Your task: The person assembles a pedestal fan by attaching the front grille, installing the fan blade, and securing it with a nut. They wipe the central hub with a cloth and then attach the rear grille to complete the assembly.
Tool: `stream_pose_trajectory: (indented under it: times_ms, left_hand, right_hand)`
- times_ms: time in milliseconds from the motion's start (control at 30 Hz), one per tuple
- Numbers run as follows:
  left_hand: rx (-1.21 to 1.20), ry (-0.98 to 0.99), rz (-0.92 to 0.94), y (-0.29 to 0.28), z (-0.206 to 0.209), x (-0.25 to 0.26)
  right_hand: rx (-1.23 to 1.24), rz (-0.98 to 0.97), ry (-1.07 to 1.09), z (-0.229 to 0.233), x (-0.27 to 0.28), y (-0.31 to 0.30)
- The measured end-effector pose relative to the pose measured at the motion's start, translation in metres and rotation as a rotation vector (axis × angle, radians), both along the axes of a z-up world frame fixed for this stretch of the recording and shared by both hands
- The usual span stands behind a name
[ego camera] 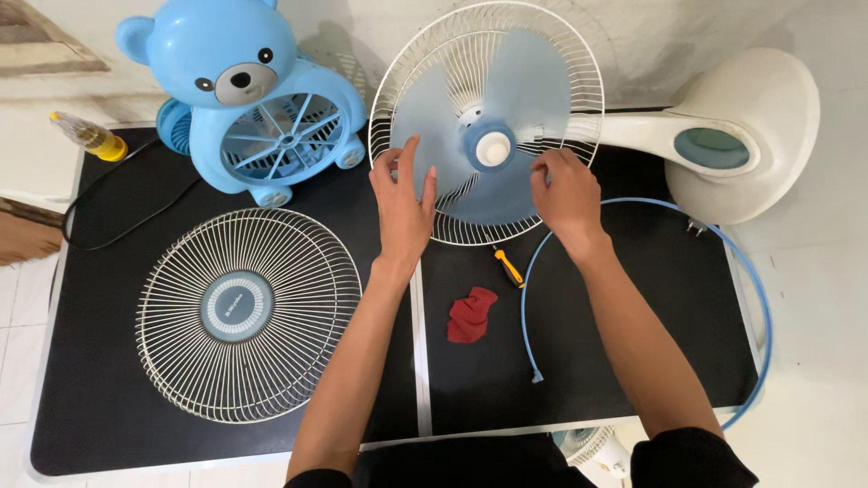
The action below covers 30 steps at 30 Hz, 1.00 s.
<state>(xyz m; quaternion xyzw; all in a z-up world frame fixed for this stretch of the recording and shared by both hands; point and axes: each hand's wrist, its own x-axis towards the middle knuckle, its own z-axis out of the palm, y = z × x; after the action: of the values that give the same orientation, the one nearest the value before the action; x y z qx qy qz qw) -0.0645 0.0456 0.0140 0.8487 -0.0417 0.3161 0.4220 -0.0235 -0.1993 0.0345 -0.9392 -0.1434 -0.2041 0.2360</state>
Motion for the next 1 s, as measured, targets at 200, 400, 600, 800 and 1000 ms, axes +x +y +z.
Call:
stream_pose_trajectory:
  times_ms: [200, 400, 600, 800, 1000]
  left_hand:
    - [0.034, 0.020, 0.018, 0.004, -0.005, -0.005]
    - [0.010, 0.022, 0.012, 0.008, -0.010, -0.008]
    - [0.023, 0.054, 0.012, 0.010, -0.010, -0.011]
    - [0.015, 0.067, 0.005, 0.007, -0.007, -0.012]
    - [0.035, 0.019, 0.082, 0.006, -0.004, -0.017]
  right_hand:
    - [0.002, 0.028, 0.010, -0.002, 0.001, 0.008]
    - [-0.016, 0.148, -0.080, 0.000, 0.003, 0.018]
    - [-0.196, 0.205, -0.131, 0.008, 0.012, 0.022]
    - [-0.426, 0.193, -0.194, 0.015, 0.027, 0.024]
    - [-0.373, 0.082, -0.075, 0.009, 0.016, 0.016]
